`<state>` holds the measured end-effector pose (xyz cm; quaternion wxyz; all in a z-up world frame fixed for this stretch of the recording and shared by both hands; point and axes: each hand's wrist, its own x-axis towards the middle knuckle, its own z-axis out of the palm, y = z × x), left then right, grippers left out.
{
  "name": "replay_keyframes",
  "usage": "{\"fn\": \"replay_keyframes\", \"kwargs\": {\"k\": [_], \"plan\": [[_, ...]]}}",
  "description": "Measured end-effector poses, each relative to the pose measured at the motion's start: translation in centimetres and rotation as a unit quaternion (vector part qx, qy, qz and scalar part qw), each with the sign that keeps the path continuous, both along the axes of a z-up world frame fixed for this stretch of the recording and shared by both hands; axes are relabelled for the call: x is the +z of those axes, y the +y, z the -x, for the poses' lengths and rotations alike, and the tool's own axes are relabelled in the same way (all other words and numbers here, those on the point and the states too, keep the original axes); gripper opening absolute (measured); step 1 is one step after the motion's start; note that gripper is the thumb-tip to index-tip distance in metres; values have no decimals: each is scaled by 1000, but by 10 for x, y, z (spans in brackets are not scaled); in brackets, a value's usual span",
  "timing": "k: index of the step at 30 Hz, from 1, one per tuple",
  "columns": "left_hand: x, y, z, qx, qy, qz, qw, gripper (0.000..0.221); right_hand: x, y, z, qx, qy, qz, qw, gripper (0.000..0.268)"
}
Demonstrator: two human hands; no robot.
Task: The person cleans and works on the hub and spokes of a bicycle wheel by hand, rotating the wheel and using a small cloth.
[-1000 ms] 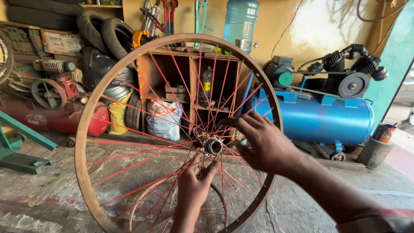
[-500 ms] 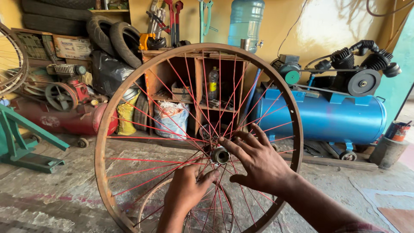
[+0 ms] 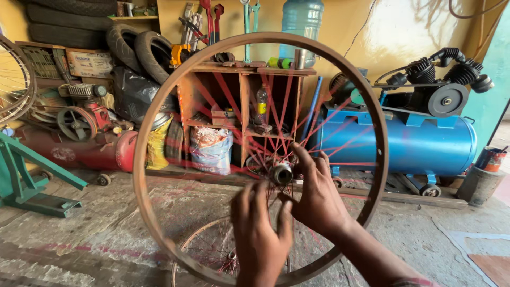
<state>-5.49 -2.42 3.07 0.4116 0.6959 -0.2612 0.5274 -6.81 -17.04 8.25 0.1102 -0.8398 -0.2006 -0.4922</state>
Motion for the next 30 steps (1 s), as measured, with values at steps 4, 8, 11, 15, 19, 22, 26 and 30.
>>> {"fn": "replay_keyframes", "kwargs": {"k": [4, 8, 11, 15, 19, 22, 26, 30], "plan": [[-20, -18, 2, -139, 55, 30, 988, 46, 1, 11, -8, -45, -17, -126, 991, 115], [-30, -19, -19, -117, 142, -14, 983, 60, 3, 17, -11, -80, -25, -211, 974, 118], [-20, -10, -27, -131, 385, -128, 905, 89, -2, 16, -10, -40, 39, -283, 958, 119], [-8, -3, -47, -125, 451, -156, 870, 86, -22, 20, -3, 20, 101, -315, 944, 115], [-18, 6, -69, -145, 429, -57, 890, 62, -25, 18, 6, 120, 115, -227, 960, 105], [-22, 22, -84, -142, 366, -24, 919, 65, -5, 11, 12, 128, 132, -190, 964, 91], [-15, 39, -77, -181, 232, -1, 956, 67, 12, 11, 15, 146, 152, -109, 971, 75], [3, 44, -57, -163, 371, -25, 914, 64, 14, 14, 18, 137, 186, -61, 971, 78]]}}
